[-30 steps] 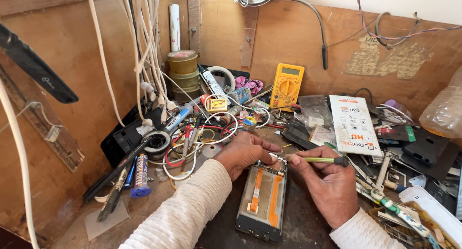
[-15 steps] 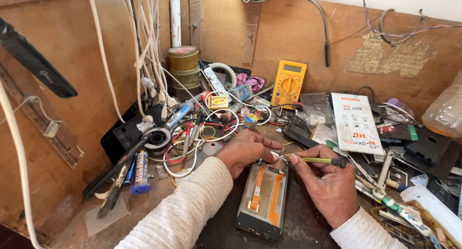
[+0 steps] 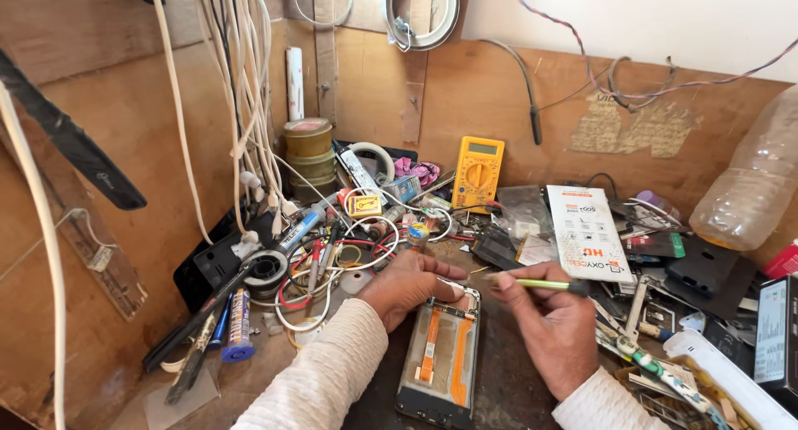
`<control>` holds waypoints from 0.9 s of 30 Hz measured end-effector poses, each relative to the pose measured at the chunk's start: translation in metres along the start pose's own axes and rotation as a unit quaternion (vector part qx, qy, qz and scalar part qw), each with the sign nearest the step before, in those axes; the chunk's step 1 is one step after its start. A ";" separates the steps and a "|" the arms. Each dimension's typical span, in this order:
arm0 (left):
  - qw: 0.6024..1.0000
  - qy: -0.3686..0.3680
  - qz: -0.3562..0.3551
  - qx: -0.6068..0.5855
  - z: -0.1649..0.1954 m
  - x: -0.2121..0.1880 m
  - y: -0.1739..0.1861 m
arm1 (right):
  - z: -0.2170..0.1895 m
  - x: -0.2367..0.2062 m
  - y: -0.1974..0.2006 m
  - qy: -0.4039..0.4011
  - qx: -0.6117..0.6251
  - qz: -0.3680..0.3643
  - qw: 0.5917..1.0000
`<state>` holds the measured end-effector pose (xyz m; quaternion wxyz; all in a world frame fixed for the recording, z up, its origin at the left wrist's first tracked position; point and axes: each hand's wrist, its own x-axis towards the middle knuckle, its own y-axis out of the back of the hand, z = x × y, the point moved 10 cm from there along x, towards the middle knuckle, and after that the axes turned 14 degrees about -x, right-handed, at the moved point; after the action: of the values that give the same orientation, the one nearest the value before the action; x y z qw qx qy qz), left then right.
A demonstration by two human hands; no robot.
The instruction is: The person removes the back cover of a smartphone, disconnects the old battery, and installs a new battery. They then reconnect the battery connector, reattach the back cover, and test the device by pressing the power button.
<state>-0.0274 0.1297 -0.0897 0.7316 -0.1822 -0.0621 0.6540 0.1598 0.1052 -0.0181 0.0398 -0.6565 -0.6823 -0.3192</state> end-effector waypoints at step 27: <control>0.993 -0.042 0.102 0.047 0.000 0.004 0.013 | -0.001 -0.018 0.041 -0.014 -0.517 -0.236 0.823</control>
<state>-0.0392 0.1351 -0.0946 0.6659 -0.1258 -0.0432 0.7341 0.1994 0.0865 -0.0097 -0.3914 -0.4039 -0.5523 -0.6153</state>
